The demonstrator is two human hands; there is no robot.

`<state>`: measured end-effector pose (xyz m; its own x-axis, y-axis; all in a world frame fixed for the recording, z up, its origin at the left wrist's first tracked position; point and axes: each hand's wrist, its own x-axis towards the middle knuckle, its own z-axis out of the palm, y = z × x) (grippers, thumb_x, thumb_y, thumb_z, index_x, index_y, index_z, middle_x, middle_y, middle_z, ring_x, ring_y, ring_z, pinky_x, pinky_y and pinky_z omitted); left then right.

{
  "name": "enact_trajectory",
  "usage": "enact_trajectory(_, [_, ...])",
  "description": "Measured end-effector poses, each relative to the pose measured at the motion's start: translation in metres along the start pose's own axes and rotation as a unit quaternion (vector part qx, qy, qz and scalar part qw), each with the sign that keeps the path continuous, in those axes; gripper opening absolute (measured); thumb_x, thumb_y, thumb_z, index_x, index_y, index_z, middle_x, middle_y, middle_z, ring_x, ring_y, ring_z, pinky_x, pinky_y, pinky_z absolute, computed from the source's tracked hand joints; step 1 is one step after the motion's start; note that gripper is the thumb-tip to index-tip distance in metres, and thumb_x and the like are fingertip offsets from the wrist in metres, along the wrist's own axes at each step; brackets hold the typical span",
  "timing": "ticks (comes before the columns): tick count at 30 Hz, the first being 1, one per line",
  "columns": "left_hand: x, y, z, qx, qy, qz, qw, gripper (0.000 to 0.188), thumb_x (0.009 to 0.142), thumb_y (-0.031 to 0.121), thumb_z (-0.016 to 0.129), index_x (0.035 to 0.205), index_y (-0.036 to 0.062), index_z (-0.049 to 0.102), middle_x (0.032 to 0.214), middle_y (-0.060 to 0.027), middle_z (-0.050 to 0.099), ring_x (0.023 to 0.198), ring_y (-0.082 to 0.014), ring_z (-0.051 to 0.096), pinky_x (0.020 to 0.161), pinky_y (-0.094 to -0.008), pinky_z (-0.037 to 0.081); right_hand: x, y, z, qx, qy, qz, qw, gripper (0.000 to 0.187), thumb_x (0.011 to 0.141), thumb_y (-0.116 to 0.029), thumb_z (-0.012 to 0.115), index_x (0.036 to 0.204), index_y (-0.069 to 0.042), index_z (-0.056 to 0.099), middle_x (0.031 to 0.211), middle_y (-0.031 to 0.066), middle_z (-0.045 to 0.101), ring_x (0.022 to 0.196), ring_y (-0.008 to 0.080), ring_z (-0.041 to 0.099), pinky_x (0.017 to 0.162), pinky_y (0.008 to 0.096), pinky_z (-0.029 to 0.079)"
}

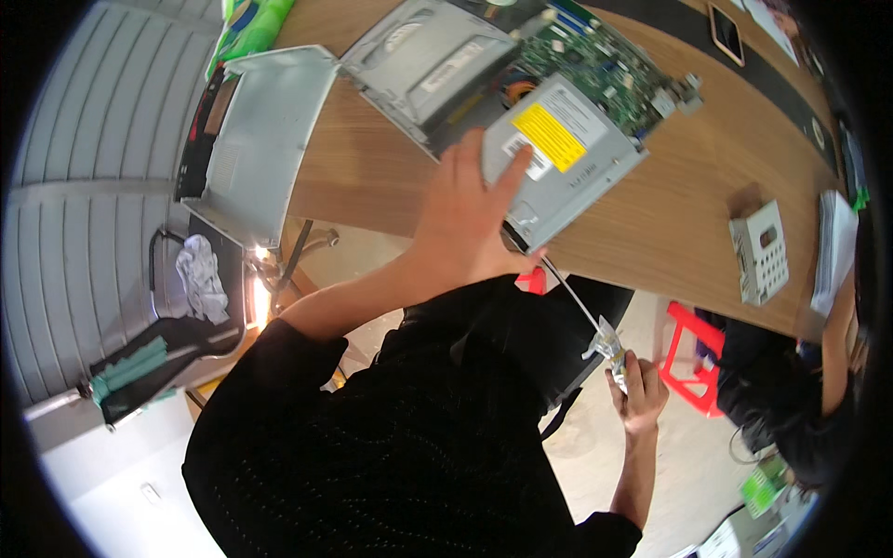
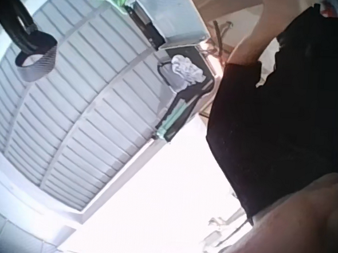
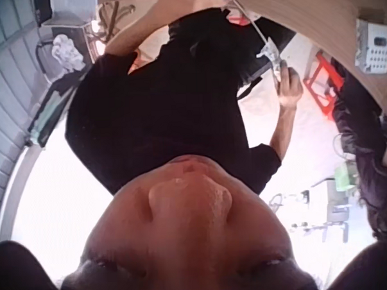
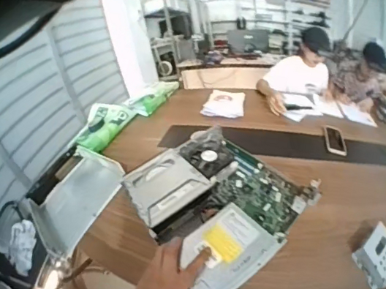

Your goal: The person uses a screwdriver to remove screws from the power supply unit of a computer and then removes a metal bracket from the computer case.

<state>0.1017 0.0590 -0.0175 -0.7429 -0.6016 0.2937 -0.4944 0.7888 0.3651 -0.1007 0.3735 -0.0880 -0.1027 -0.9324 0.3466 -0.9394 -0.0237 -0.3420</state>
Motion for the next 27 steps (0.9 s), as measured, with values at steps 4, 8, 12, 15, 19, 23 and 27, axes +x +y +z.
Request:
enact_trajectory(4, [0.000,0.001,-0.003,-0.037,-0.002,-0.001,0.999,0.104,0.054,0.037,0.089,0.141,0.0049,0.043,0.134,-0.0322,0.030,0.118,-0.0500,0.038,0.099,-0.0551,0.038,0.003,-0.004,-0.004,0.103,-0.027,0.082,0.991,0.044,0.080,-0.025,0.079,0.111,0.003,0.064,0.076,0.0137,0.059,0.060,0.0258,0.059,0.050,0.0332,0.047])
enact_trajectory(8, [-0.003,-0.003,-0.002,-0.050,0.006,0.008,0.999,0.100,0.056,0.039,0.088,0.139,0.0039,0.046,0.133,-0.0324,0.031,0.118,-0.0501,0.038,0.100,-0.0548,0.038,0.001,-0.008,-0.013,0.281,-0.060,0.256,0.923,0.056,0.085,-0.043,0.074,0.108,0.007,0.064,0.072,0.0062,0.059,0.057,0.0164,0.054,0.052,0.0283,0.041])
enact_trajectory(12, [-0.004,-0.005,0.002,-0.051,0.024,0.019,0.998,0.099,0.057,0.041,0.087,0.138,0.0031,0.046,0.131,-0.0346,0.032,0.119,-0.0508,0.037,0.101,-0.0548,0.037,0.007,-0.010,-0.020,0.472,-0.072,0.436,0.763,0.061,0.086,-0.049,0.071,0.112,0.006,0.062,0.071,0.0018,0.057,0.054,0.0068,0.049,0.044,0.0209,0.034])
enact_trajectory(15, [-0.006,-0.008,0.002,-0.063,0.036,0.023,0.997,0.098,0.057,0.041,0.087,0.138,0.0026,0.046,0.132,-0.0353,0.032,0.119,-0.0509,0.037,0.101,-0.0544,0.037,0.014,-0.009,-0.030,0.575,-0.097,0.512,0.631,0.058,0.088,-0.046,0.070,0.118,0.003,0.060,0.069,0.0039,0.056,0.047,0.0034,0.045,0.037,0.0159,0.029])
enact_trajectory(19, [-0.007,-0.009,-0.001,-0.084,0.015,0.027,0.996,0.098,0.057,0.039,0.087,0.137,0.0015,0.046,0.132,-0.0354,0.032,0.120,-0.0508,0.037,0.102,-0.0535,0.036,0.022,-0.012,-0.037,0.535,-0.133,0.521,0.651,0.058,0.088,-0.048,0.069,0.116,0.001,0.060,0.070,0.0030,0.058,0.046,0.0038,0.043,0.038,0.0164,0.031])
enact_trajectory(23, [-0.008,-0.012,-0.001,-0.084,0.033,0.027,0.996,0.097,0.058,0.038,0.086,0.137,0.0006,0.045,0.132,-0.0361,0.032,0.120,-0.0509,0.037,0.102,-0.0532,0.036,0.027,0.016,-0.058,0.501,-0.171,0.471,0.706,0.066,0.082,-0.056,0.072,0.111,0.003,0.063,0.073,0.0029,0.061,0.052,0.0059,0.051,0.039,0.0171,0.033])
enact_trajectory(27, [-0.011,-0.030,-0.009,-0.091,0.005,0.048,0.995,0.095,0.058,0.036,0.085,0.138,0.0044,0.046,0.136,-0.0369,0.030,0.125,-0.0530,0.033,0.106,-0.0542,0.033,-0.008,0.056,-0.071,0.549,-0.019,0.441,0.710,0.066,0.092,-0.053,0.060,0.127,0.003,0.053,0.070,0.0038,0.060,0.051,0.0074,0.051,0.042,0.0191,0.037])
